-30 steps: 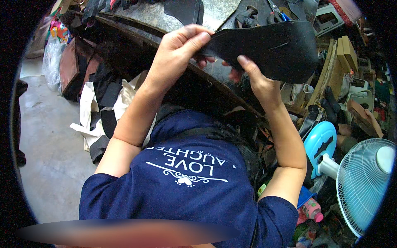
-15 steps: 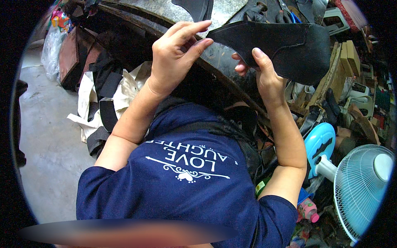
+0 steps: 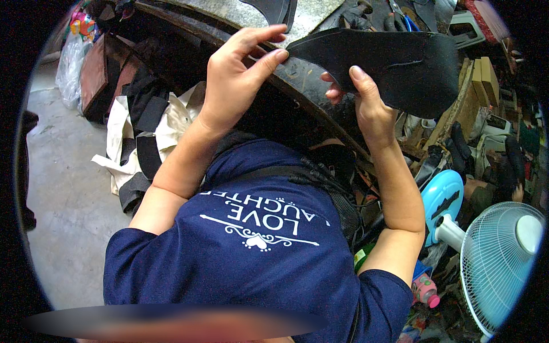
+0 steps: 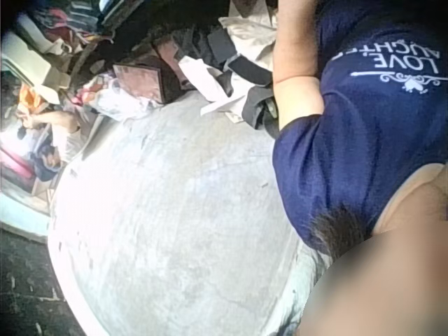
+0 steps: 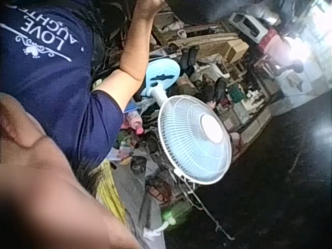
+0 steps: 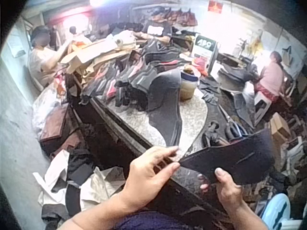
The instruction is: The person uses shears to trim the edges of black leather pieces, repeatedly cutting, rotating, and inspecting the material. The person places finished pieces on a pile on the table.
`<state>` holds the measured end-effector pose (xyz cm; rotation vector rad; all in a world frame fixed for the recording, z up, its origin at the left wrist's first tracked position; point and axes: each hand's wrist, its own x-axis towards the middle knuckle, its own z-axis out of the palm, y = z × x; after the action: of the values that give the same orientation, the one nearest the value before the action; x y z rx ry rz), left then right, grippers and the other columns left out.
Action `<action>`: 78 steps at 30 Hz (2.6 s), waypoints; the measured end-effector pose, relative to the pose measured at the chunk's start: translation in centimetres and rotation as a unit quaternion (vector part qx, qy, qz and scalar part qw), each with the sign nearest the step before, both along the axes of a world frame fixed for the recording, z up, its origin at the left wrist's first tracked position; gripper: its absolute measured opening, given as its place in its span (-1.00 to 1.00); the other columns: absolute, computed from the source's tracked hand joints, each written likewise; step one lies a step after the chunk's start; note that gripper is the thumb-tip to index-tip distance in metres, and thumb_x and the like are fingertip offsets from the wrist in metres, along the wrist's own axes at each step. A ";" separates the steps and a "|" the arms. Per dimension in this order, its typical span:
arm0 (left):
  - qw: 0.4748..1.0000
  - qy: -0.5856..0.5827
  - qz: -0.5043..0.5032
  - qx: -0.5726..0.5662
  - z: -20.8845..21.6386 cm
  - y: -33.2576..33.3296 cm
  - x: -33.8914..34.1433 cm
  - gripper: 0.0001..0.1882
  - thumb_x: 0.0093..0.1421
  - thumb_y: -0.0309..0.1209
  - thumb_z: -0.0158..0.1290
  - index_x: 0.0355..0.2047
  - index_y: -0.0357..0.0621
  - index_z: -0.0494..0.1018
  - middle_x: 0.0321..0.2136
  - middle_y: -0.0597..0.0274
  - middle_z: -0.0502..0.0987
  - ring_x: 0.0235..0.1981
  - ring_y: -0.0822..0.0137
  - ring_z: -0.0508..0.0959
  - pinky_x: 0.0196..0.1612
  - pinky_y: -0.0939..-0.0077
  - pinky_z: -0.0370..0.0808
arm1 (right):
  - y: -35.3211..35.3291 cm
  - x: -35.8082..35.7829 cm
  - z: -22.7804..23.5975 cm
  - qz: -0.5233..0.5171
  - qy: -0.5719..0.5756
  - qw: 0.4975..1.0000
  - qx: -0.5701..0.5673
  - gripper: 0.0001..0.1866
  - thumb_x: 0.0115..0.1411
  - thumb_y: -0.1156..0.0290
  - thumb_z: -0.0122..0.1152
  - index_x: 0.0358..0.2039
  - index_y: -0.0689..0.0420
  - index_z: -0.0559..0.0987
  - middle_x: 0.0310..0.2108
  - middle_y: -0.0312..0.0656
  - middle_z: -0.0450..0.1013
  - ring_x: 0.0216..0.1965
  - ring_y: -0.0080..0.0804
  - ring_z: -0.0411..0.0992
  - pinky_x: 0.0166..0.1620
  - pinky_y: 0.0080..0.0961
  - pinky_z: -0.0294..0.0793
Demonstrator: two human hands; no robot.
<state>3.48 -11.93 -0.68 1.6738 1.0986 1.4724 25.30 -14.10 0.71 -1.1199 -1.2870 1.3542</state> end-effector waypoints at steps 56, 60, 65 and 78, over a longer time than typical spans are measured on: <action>0.976 0.181 0.030 0.119 -0.2 0.3 -0.7 -0.91 0.03 -0.40 0.22 -0.46 -0.13 0.57 -0.50 0.24 0.57 -0.47 0.22 0.59 -0.41 0.44 0.50 | -0.3 -0.5 0.0 -0.016 -0.033 0.995 0.088 -0.75 0.31 0.43 -0.01 -0.19 0.32 0.57 -0.37 -0.04 0.59 -0.49 -0.42 0.53 -0.40 -0.53 0.53; 0.985 0.159 -0.025 0.056 -0.4 0.3 -1.0 -0.89 0.06 -0.51 0.22 -0.40 -0.28 0.57 -0.49 0.13 0.57 -0.46 0.32 0.59 -0.37 0.55 0.47 | -0.4 -0.5 0.0 -0.019 -0.042 0.995 0.089 -0.77 0.30 0.46 0.00 -0.19 0.34 0.56 -0.37 -0.02 0.59 -0.50 -0.39 0.55 -0.42 -0.54 0.55; 0.993 0.092 -0.071 0.013 -0.5 0.4 -1.0 -0.91 0.07 -0.54 0.18 -0.42 -0.31 0.54 -0.50 0.15 0.53 -0.45 0.38 0.54 -0.35 0.58 0.44 | -0.3 -0.7 0.0 -0.023 -0.026 0.996 0.086 -0.77 0.30 0.47 0.00 -0.19 0.34 0.57 -0.36 -0.01 0.59 -0.50 -0.39 0.55 -0.43 -0.54 0.55; 0.980 0.135 -0.072 0.131 -1.0 1.4 -1.3 -0.90 0.04 -0.48 0.19 -0.43 -0.20 0.50 -0.49 0.18 0.50 -0.46 0.23 0.53 -0.38 0.45 0.46 | -0.1 -0.5 -0.2 -0.016 -0.007 0.995 0.102 -0.79 0.29 0.49 0.03 -0.20 0.34 0.57 -0.39 -0.02 0.59 -0.50 -0.39 0.56 -0.45 -0.53 0.56</action>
<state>2.18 -10.56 -1.68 2.1409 0.9259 1.3710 24.78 -14.16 0.47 -1.0056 -1.3783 1.1630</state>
